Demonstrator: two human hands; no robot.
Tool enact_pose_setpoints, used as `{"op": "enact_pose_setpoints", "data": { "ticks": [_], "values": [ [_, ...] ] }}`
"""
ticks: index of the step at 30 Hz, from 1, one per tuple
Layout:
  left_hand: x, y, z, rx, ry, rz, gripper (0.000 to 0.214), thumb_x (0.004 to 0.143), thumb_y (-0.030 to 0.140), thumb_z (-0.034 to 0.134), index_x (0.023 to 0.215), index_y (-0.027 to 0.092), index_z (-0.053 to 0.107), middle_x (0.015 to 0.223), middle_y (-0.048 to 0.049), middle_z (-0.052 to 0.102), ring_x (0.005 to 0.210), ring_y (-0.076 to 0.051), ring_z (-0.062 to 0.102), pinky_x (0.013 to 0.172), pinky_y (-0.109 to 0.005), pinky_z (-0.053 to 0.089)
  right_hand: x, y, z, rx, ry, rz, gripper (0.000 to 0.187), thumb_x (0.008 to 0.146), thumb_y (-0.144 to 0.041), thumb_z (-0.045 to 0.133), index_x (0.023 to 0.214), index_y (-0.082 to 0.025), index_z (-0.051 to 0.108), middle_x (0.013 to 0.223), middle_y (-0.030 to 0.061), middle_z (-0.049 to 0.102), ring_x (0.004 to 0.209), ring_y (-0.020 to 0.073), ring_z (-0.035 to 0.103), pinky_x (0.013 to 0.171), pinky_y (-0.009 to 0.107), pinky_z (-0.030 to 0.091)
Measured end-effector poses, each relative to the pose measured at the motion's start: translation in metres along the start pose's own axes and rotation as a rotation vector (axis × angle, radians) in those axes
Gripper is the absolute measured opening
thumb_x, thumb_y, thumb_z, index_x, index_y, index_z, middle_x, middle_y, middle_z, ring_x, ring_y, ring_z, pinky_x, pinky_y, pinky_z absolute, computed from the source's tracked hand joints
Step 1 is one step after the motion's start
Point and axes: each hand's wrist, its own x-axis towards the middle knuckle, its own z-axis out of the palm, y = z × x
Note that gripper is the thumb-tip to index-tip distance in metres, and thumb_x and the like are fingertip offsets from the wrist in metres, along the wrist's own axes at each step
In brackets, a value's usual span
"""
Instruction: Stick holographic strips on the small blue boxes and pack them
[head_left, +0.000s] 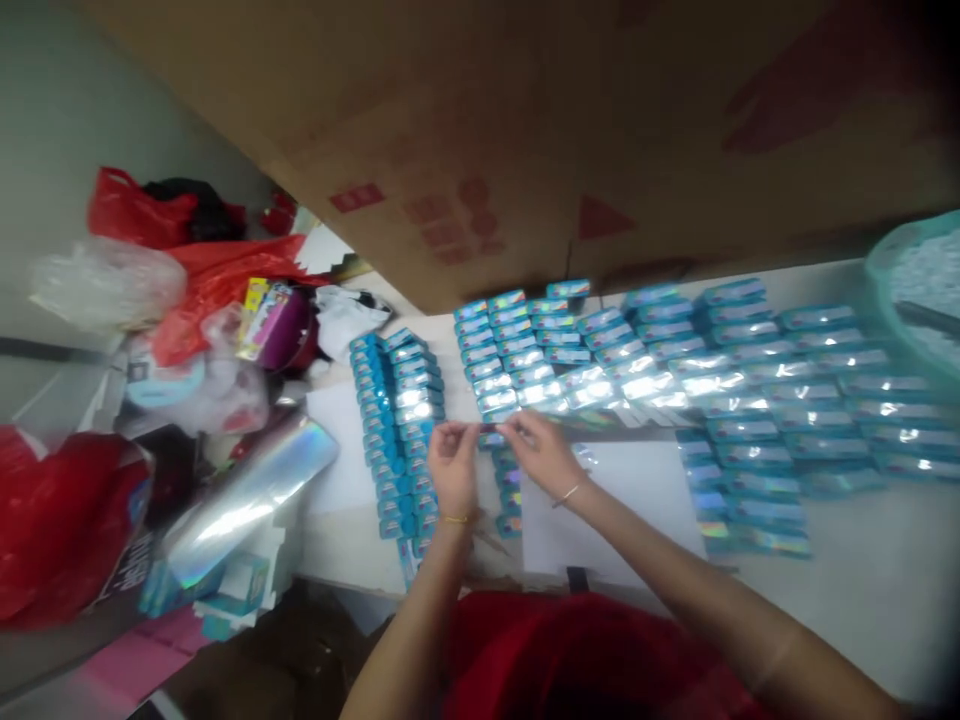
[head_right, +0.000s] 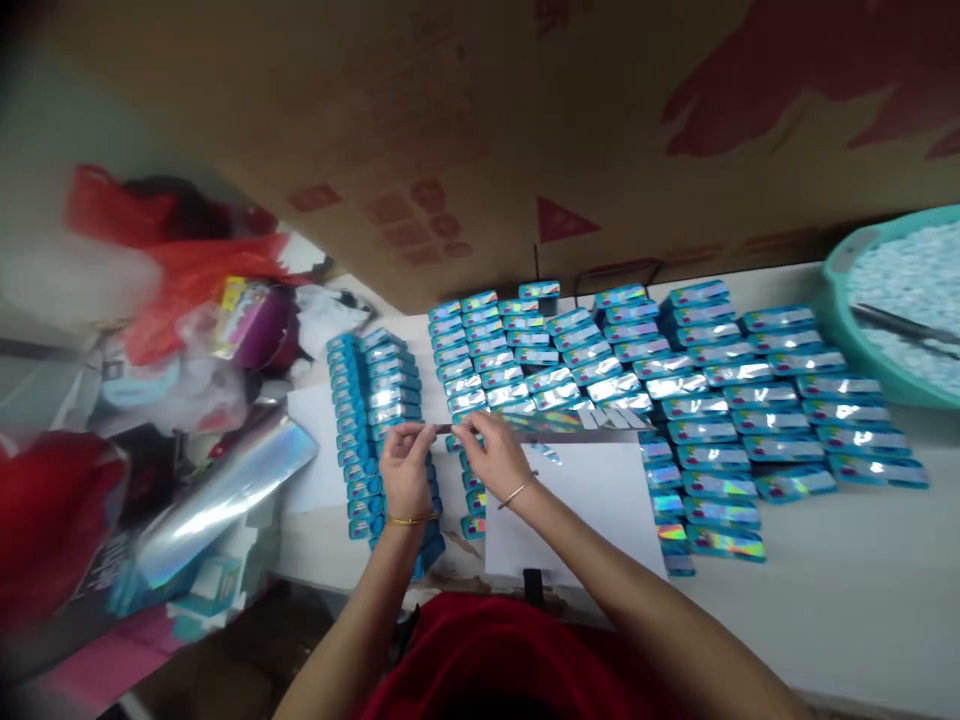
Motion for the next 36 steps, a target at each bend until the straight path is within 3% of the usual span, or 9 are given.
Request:
{"op": "enact_pose_setpoints", "data": {
  "ticks": [5, 9, 14, 19, 27, 31, 33, 36],
  "values": [
    [0.04, -0.014, -0.05, 0.054, 0.144, 0.029, 0.028, 0.062, 0.033, 0.076, 0.075, 0.016, 0.058, 0.072, 0.0023, 0.061, 0.07, -0.01, 0.058, 0.073, -0.024, 0.046, 0.032, 0.007, 0.067, -0.009, -0.109, 0.049, 0.024, 0.089, -0.03, 0.048, 0.068, -0.02, 0.054, 0.065, -0.0013, 0.054, 0.065, 0.0134, 0.05, 0.063, 0.023, 0.037],
    [0.079, -0.039, -0.091, 0.33, 0.225, 0.029, 0.024, 0.067, 0.037, 0.069, 0.074, 0.016, 0.062, 0.071, 0.0007, 0.062, 0.069, -0.012, 0.056, 0.072, -0.026, 0.046, 0.052, 0.017, 0.116, -0.133, -0.223, 0.198, 0.025, 0.088, -0.026, 0.047, 0.067, -0.019, 0.058, 0.07, 0.0008, 0.061, 0.069, 0.0142, 0.054, 0.064, 0.023, 0.036],
    [0.113, -0.076, -0.123, 0.599, 0.254, 0.065, 0.02, 0.067, 0.037, 0.066, 0.069, 0.018, 0.062, 0.069, 0.0004, 0.06, 0.071, -0.015, 0.054, 0.073, -0.03, 0.046, 0.067, 0.027, 0.15, -0.334, -0.363, 0.363, 0.025, 0.091, -0.03, 0.045, 0.08, -0.02, 0.065, 0.088, 0.0041, 0.069, 0.079, 0.0167, 0.059, 0.061, 0.024, 0.034],
    [0.121, -0.096, -0.127, 0.666, 0.242, 0.1, 0.015, 0.066, 0.033, 0.065, 0.068, 0.019, 0.063, 0.076, -0.001, 0.058, 0.078, -0.018, 0.054, 0.08, -0.032, 0.044, 0.071, 0.04, 0.158, -0.465, -0.435, 0.352, 0.028, 0.094, -0.03, 0.041, 0.091, -0.02, 0.067, 0.1, 0.0074, 0.07, 0.088, 0.0187, 0.062, 0.065, 0.026, 0.036],
    [0.115, -0.098, -0.119, 0.84, 0.262, 0.167, 0.014, 0.071, 0.034, 0.062, 0.069, 0.019, 0.062, 0.084, -0.0046, 0.057, 0.09, -0.022, 0.053, 0.09, -0.039, 0.04, 0.067, 0.056, 0.166, -0.46, -0.446, 0.309, 0.026, 0.094, -0.027, 0.04, 0.093, -0.019, 0.065, 0.102, 0.0103, 0.069, 0.093, 0.0213, 0.063, 0.073, 0.027, 0.041],
    [0.111, -0.094, -0.116, 0.837, 0.327, 0.158, 0.033, 0.068, 0.037, 0.066, 0.093, 0.017, 0.06, 0.099, -0.0089, 0.055, 0.1, -0.027, 0.052, 0.096, -0.046, 0.038, 0.061, 0.057, 0.168, -0.365, -0.352, 0.35, 0.025, 0.091, -0.023, 0.045, 0.109, -0.016, 0.061, 0.105, 0.013, 0.068, 0.096, 0.0235, 0.064, 0.078, 0.03, 0.045],
    [0.109, -0.092, -0.117, 0.824, 0.37, 0.149, 0.053, 0.064, 0.036, 0.069, 0.109, 0.014, 0.053, 0.107, -0.0128, 0.054, 0.104, -0.03, 0.052, 0.096, -0.048, 0.038, 0.053, 0.054, 0.172, -0.304, -0.265, 0.333, 0.038, 0.088, -0.016, 0.046, 0.125, -0.015, 0.053, 0.113, 0.0151, 0.066, 0.101, 0.0234, 0.063, 0.082, 0.031, 0.047],
    [0.11, -0.096, -0.122, 0.955, 0.361, 0.126, 0.059, 0.07, 0.039, 0.062, 0.12, 0.012, 0.046, 0.113, -0.0186, 0.054, 0.112, -0.034, 0.051, 0.098, -0.049, 0.038, 0.04, 0.051, 0.185, -0.202, -0.198, 0.227, 0.035, 0.086, -0.014, 0.044, 0.115, -0.019, 0.063, 0.106, 0.0139, 0.068, 0.102, 0.0232, 0.064, 0.086, 0.031, 0.049]
  ]
}}
